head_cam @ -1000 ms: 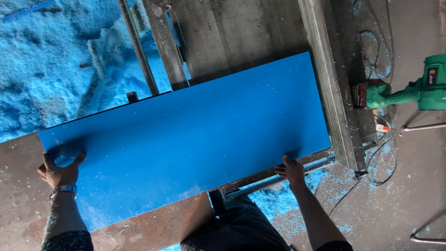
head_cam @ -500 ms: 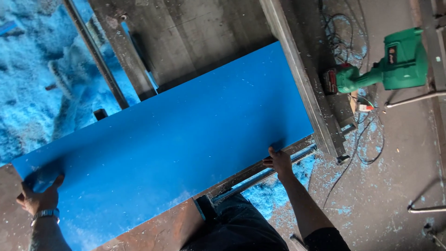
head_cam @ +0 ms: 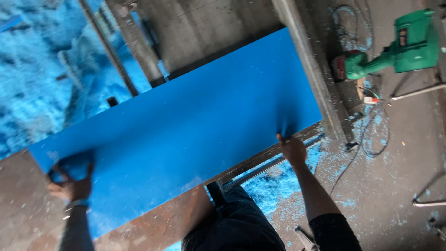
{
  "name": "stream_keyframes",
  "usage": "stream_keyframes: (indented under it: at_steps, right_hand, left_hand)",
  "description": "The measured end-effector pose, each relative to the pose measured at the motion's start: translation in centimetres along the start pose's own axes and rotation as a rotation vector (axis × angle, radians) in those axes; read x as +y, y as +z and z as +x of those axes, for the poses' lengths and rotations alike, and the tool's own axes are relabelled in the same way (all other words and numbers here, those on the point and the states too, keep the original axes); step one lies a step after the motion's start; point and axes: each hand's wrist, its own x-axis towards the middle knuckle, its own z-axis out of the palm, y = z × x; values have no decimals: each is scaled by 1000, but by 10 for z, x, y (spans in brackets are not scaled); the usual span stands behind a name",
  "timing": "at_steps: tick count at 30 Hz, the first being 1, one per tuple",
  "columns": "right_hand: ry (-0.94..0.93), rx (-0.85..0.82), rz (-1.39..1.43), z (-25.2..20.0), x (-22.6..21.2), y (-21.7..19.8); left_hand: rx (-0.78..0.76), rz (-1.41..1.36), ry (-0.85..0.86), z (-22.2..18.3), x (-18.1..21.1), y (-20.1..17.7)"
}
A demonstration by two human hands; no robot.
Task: The person is seen cutting large blue slabs into smaller pieces using a saw and then stacking the finished pieces onto a pallet.
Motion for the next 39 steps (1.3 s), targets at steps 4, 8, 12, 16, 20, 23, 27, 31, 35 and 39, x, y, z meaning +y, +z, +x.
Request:
stream_keyframes:
  at_steps: [4,8,12,16,20,23,27,31,35,39]
  right_hand:
    - [-558,383,-673,-43,-34,-7]
    - [-976,289,-867,-46,-48,-12]
    - [-1036,281,-873,-14,-33,-17]
    - [-1074,328,-972,-7,-42,-14]
    - [-1148,338,-1028,-2,-46,-21]
    - [-1166,362,-1102,-8,-47,-17]
    - [-1208,405,-1116,0,-32,-13]
    - [-1274,453,-1034,2,-31,-15]
    - [-1282,412,-971,3,-33,-17]
    - [-1251,380,-936,3,-34,-19]
  left_hand:
    - [-25,150,499,-98,35,-11]
    - [-161,156,911,-189,73,-41]
    - [-267,122,947,-215,70,-49]
    - [-285,297,936,-217,65,-32]
    - [-188,218,985,-219,73,-21]
    - [-338,447,931,-220,86,-31]
    - [-243,283,979,-221,84,-24]
    - [-263,326,914,-223,86,-20]
    - [-226,294,937,-222,83,-17]
    - [-201,258,963,-223,86,-17]
